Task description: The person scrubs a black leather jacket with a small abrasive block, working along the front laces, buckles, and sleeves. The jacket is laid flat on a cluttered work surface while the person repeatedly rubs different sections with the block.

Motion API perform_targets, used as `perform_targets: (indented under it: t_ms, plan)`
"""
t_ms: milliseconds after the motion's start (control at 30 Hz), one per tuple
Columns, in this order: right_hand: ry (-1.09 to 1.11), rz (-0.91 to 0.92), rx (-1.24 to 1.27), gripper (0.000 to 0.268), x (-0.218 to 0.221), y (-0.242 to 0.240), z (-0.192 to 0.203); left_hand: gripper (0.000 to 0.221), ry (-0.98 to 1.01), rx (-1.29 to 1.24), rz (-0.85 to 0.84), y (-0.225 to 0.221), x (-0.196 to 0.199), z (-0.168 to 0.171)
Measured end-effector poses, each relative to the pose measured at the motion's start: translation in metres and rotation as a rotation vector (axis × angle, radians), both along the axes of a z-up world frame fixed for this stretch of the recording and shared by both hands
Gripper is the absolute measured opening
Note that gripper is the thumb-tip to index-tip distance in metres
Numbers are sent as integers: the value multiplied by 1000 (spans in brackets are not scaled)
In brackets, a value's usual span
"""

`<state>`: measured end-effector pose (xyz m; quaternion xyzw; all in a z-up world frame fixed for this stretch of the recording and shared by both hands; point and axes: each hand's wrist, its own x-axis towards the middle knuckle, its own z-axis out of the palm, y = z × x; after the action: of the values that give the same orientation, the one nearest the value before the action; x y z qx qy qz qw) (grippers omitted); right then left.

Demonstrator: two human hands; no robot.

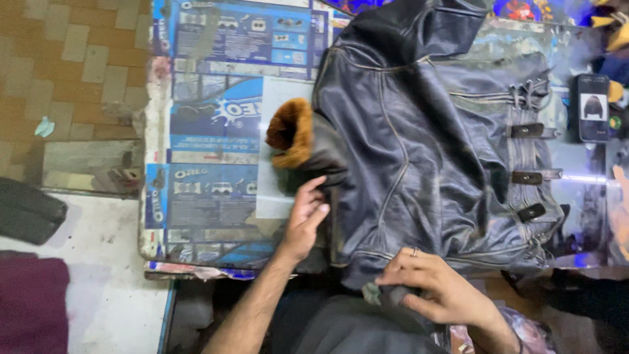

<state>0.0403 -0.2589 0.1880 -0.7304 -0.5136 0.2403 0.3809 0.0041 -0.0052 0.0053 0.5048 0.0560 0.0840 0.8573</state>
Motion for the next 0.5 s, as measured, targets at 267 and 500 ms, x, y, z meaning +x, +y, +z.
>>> perform_targets:
  t_ms: [267, 500]
  plan:
    - [383, -939, 224, 30, 25, -112, -85, 57, 149, 140, 290, 18, -57, -47]
    - [104, -1335, 517, 25, 153, -291, -84, 69, 96, 513, 519, 10, -38, -118]
